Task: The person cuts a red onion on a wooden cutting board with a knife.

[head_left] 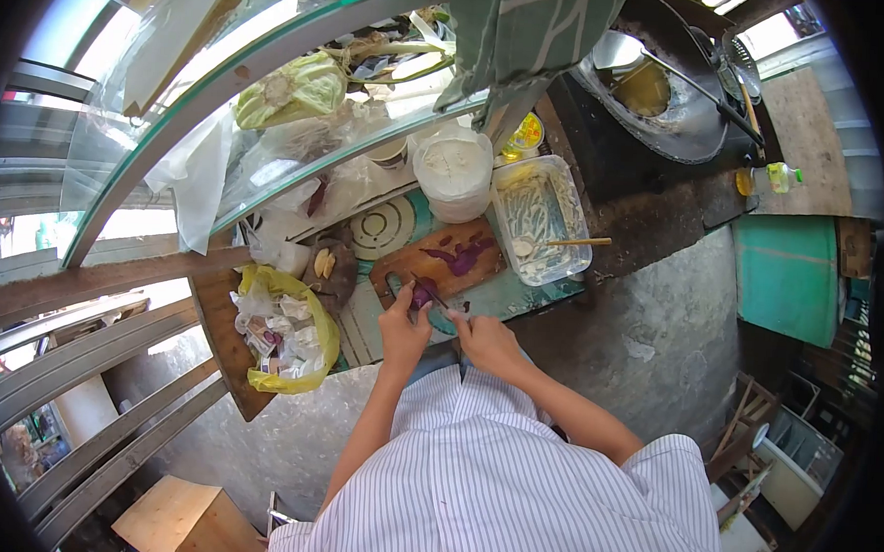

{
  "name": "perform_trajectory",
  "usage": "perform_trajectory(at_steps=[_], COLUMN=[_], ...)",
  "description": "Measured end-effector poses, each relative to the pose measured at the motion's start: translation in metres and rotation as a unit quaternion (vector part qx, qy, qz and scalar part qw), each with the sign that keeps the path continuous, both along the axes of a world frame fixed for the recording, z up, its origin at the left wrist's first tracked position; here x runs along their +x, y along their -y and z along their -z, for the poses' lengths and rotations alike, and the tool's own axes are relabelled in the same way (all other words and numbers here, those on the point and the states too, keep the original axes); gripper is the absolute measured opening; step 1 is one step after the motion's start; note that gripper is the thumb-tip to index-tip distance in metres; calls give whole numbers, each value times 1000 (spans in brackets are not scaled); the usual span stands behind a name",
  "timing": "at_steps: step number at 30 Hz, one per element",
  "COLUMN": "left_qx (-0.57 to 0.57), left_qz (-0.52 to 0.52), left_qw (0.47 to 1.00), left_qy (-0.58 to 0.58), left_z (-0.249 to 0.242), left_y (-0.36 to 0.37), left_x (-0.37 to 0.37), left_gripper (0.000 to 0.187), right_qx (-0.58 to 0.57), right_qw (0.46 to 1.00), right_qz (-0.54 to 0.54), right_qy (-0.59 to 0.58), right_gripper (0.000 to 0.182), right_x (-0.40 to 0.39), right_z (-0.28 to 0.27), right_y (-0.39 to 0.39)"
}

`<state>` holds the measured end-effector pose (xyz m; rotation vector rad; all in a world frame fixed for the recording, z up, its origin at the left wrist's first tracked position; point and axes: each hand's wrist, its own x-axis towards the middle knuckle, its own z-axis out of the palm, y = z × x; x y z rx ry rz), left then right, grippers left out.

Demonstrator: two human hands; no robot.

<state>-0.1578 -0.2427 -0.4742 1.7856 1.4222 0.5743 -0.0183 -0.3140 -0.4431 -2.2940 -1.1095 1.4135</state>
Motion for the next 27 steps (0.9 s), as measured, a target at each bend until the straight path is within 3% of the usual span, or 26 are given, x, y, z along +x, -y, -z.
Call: perform_trajectory(at_steps=[27], left_qx=[-2], left_qz=[37], left_qw=[999], left_qy=[-2], left_z=[-2], left_y=[-7], left_x=[2], left_gripper=[38], right_qx=[0], right_qw=[999], right_qz=[-2], right_qy=[37], right_gripper=[75], right_x=[-2], right_z=[31], right_y=[-13])
